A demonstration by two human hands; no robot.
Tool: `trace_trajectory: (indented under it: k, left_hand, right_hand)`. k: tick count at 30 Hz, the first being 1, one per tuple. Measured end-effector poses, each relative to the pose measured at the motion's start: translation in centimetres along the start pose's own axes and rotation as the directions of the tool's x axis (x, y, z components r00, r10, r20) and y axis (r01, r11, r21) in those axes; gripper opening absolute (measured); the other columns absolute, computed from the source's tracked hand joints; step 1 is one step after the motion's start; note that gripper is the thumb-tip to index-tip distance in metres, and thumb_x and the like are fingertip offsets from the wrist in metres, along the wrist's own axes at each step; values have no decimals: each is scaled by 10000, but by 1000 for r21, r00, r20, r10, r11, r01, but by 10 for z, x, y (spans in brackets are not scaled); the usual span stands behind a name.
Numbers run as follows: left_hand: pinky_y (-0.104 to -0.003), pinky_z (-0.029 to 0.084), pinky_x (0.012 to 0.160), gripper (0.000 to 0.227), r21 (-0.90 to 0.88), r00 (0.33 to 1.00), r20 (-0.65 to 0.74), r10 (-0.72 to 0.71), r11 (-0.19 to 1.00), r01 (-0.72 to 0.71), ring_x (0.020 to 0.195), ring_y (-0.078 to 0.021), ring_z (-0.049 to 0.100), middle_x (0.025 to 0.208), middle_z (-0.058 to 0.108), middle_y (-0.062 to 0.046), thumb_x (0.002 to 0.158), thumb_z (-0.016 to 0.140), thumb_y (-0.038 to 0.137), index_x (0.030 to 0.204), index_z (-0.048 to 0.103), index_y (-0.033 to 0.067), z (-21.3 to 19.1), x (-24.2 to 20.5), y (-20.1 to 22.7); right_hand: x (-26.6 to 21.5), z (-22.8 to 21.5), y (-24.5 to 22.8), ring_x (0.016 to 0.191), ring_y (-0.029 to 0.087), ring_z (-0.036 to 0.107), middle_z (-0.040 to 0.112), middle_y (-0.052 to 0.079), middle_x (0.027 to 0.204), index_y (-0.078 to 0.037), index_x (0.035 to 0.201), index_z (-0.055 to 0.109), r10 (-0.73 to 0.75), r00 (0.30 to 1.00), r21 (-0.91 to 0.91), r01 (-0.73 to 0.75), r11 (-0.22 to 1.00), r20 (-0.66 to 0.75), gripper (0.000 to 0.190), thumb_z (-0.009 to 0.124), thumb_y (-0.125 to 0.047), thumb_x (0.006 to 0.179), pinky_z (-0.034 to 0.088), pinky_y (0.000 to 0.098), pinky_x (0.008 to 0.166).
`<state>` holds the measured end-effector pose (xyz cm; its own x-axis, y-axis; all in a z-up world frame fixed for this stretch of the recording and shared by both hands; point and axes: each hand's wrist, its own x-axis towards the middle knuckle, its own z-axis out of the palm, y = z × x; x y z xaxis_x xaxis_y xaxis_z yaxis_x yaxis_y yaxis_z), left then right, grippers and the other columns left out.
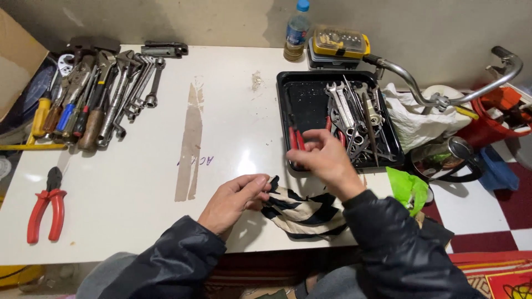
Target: Cleaning a pair of pliers by wiping them thoroughly with a cloth at a workbench.
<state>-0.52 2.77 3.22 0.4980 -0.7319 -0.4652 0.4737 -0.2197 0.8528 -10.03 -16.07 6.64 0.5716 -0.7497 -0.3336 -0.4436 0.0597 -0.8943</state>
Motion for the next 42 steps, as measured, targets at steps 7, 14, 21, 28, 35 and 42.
trace_trajectory:
  k: [7, 14, 21, 28, 35, 42]
  left_hand:
    - [-416, 598, 878, 795, -116, 995, -13, 100, 988, -101, 1128, -362, 678, 1213, 679, -254, 871, 738, 436, 1460, 508, -45, 16, -6, 7]
    - [-288, 621, 674, 517, -108, 984, -134, 121, 985, -136, 808, -241, 765, 818, 763, -195, 902, 759, 410, 1235, 713, 17, 14, 18, -24]
    - [-250, 548, 504, 369, -145, 964, -233, 128, 976, -164, 575, -189, 683, 609, 698, -160, 827, 847, 363, 1030, 791, 60, 18, 26, -28]
    - [-216, 474, 565, 270, -184, 981, -187, 41, 980, -76, 596, -113, 554, 940, 763, -92, 874, 739, 246, 1044, 760, 37, 6, 15, 10]
    - [-160, 320, 336, 251, -251, 996, -68, -48, 968, 30, 381, -55, 372, 1018, 777, -179, 894, 712, 198, 1077, 706, 26, -1, 14, 29]
    - [-167, 410, 338, 291, -293, 999, -28, -37, 956, 28, 345, -71, 453, 1010, 759, -196, 911, 689, 177, 1134, 698, -11, 3, 14, 24]
  right_hand:
    - [-40, 36, 5, 648, 136, 654, 726, 9, 938, -172, 1258, 631, -207, 978, -286, 200, 937, 6, 740, 881, -320, 578, 513, 284, 688]
    - [-53, 49, 30, 629, 226, 647, 726, 81, 930, -96, 1264, 603, -492, 868, -410, 473, 780, 65, 708, 827, -213, 603, 503, 384, 667]
    - [-50, 54, 51, 596, 221, 638, 680, 102, 943, -45, 1271, 588, -704, 705, -405, 670, 622, 86, 670, 847, -187, 670, 522, 373, 582]
    - [-39, 22, 44, 574, 104, 542, 638, 76, 972, -32, 1190, 568, -724, 579, -437, 799, 413, 375, 551, 733, -435, 851, 526, 258, 477]
    - [-30, 0, 71, 1339, 361, 441, 311, 140, 1557, -438, 1575, 195, 82, 843, -842, 516, 159, 532, 976, 677, -766, 793, 560, 589, 961]
    - [-13, 0, 111, 674, 375, 674, 549, 86, 1055, -273, 1406, 451, -171, 776, -685, 620, 382, 607, 593, 577, -54, 869, 589, 500, 570]
